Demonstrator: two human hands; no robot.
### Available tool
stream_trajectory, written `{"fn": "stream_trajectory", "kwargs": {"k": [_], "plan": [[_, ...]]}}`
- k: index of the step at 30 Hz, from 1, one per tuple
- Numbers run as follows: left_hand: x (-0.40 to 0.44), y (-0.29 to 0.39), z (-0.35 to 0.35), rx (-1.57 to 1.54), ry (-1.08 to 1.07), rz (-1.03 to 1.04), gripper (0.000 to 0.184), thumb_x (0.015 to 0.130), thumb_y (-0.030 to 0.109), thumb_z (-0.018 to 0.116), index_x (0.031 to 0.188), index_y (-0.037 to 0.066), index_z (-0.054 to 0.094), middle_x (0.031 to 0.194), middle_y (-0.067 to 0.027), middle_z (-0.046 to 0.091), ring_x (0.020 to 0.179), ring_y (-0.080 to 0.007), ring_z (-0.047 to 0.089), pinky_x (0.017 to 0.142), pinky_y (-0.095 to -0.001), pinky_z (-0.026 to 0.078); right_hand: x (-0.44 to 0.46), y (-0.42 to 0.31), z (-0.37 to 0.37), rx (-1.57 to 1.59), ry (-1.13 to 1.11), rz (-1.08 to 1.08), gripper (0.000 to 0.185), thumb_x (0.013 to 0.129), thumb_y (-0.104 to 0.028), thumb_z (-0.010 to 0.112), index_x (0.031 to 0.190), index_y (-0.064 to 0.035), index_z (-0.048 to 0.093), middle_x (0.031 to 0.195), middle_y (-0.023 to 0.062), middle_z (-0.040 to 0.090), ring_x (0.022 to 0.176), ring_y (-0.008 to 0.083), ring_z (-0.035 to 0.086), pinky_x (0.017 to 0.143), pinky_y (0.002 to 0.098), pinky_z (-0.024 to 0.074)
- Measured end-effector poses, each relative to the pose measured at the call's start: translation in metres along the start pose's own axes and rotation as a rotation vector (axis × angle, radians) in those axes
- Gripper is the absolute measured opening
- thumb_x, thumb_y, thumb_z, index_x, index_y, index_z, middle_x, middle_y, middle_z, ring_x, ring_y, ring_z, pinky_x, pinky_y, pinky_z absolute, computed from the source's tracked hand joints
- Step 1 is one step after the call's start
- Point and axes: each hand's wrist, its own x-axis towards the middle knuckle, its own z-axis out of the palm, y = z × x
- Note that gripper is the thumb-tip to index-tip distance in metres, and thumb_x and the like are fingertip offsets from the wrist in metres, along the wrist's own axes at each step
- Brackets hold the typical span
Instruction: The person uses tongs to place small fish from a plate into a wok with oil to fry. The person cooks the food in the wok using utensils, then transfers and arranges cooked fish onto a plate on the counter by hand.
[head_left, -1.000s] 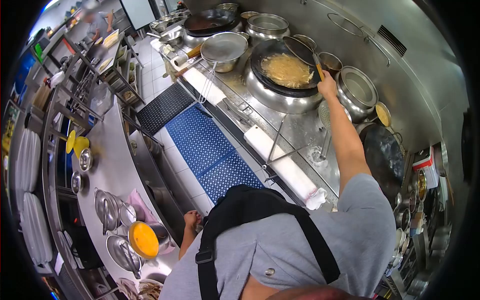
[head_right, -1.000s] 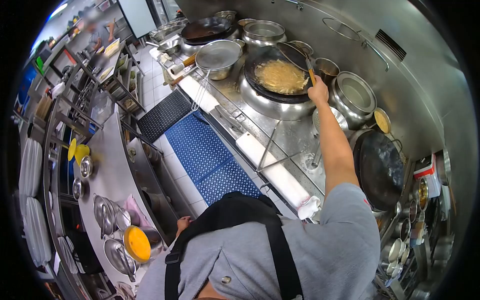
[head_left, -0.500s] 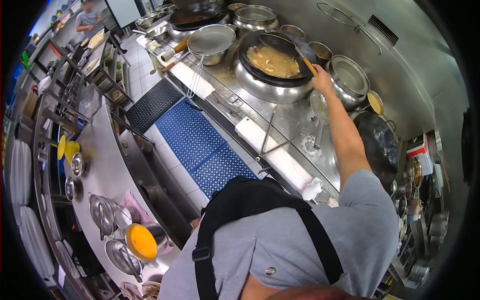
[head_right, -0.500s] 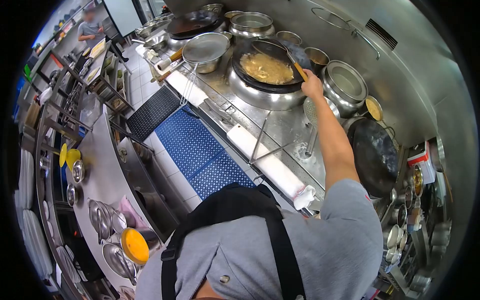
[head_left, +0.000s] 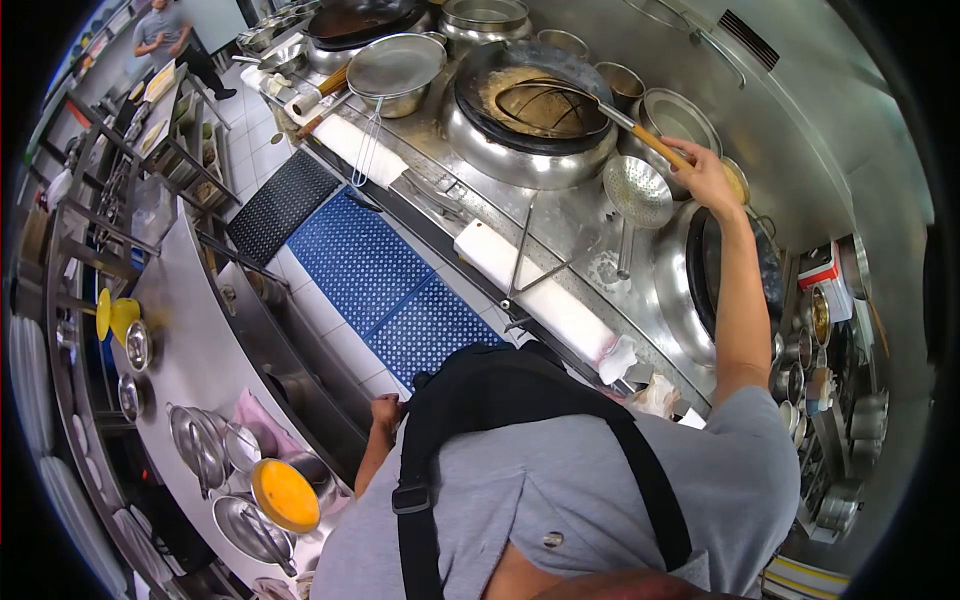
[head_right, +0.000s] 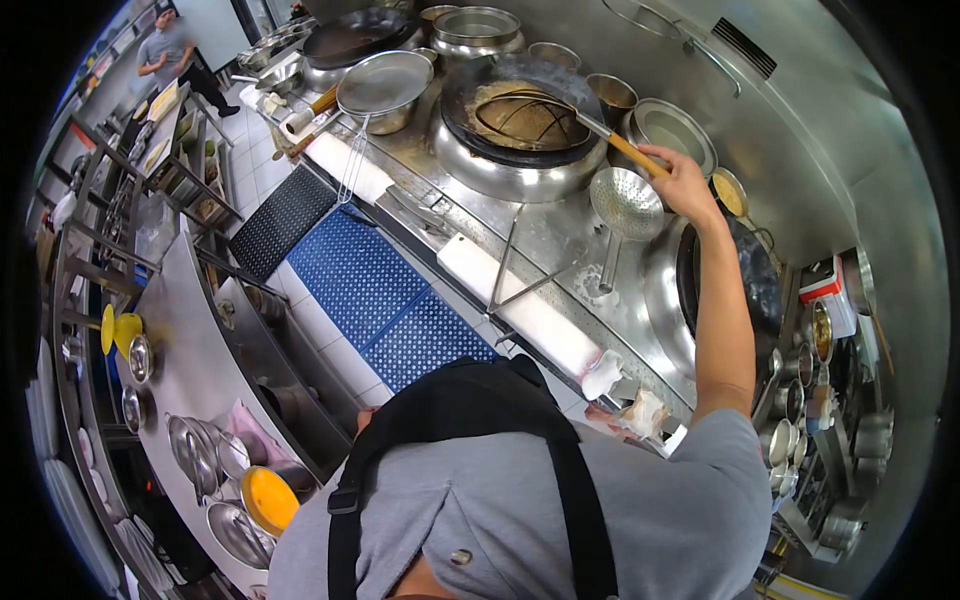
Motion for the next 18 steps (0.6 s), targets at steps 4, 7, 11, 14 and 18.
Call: {"fn": "stream_trajectory", "kwargs": {"k": [4, 7, 11, 14, 18], "plan": [[0.047, -0.081, 0.010, 0.268, -0.021, 0.124, 0.028, 0.088, 0.022, 0.064, 0.090, -0.003, 0.075, 0.084, -0.0139, 0.074, 0.078, -0.0225, 0.071, 0.069, -0.0369, 0.056, 0.004, 0.001, -0.011, -0.027, -0.030, -0.075, 0.060, 0.075, 0.006, 0.056, 0.133, -0.0069, 0.063, 0.088, -0.0023, 0.061, 0.078, 0.0066, 0.052, 0.071, 0.0214, 0.0418], [0.043, -0.088, 0.013, 0.152, -0.018, 0.045, 0.029, 0.086, 0.024, 0.065, 0.088, -0.003, 0.076, 0.083, -0.0136, 0.075, 0.079, -0.0215, 0.071, 0.070, -0.0365, 0.056, 0.009, -0.014, -0.023, -0.059, -0.078, -0.055, 0.055, 0.077, 0.004, 0.057, 0.131, -0.0057, 0.064, 0.086, -0.0026, 0.060, 0.077, 0.0063, 0.052, 0.069, 0.0215, 0.0413], [0.030, -0.081, 0.009, -0.065, -0.046, -0.060, 0.023, 0.087, 0.017, 0.066, 0.092, -0.003, 0.075, 0.083, -0.0118, 0.073, 0.072, -0.0204, 0.068, 0.063, -0.0354, 0.054, 0.032, -0.012, -0.035, -0.084, -0.111, -0.086, 0.049, 0.081, 0.002, 0.060, 0.129, -0.0067, 0.065, 0.084, -0.0010, 0.061, 0.074, 0.0071, 0.052, 0.066, 0.0242, 0.0421], [0.026, -0.067, 0.008, -0.064, -0.054, -0.100, 0.021, 0.088, 0.015, 0.065, 0.093, -0.003, 0.075, 0.081, -0.0114, 0.072, 0.069, -0.0203, 0.067, 0.061, -0.0345, 0.053, 0.050, -0.002, -0.030, -0.213, -0.078, -0.090, 0.051, 0.079, 0.003, 0.060, 0.127, -0.0102, 0.066, 0.083, 0.0033, 0.067, 0.070, 0.0106, 0.057, 0.065, 0.0279, 0.0445], [-0.011, -0.008, -0.002, 0.124, -0.048, -0.053, 0.019, 0.089, 0.013, 0.065, 0.094, -0.003, 0.074, 0.079, -0.0112, 0.070, 0.066, -0.0200, 0.066, 0.057, -0.0334, 0.052, 0.070, 0.035, 0.003, -0.307, 0.023, -0.226, 0.052, 0.077, 0.006, 0.058, 0.126, -0.0101, 0.066, 0.082, 0.0049, 0.064, 0.071, 0.0119, 0.056, 0.066, 0.0279, 0.0447]]}}
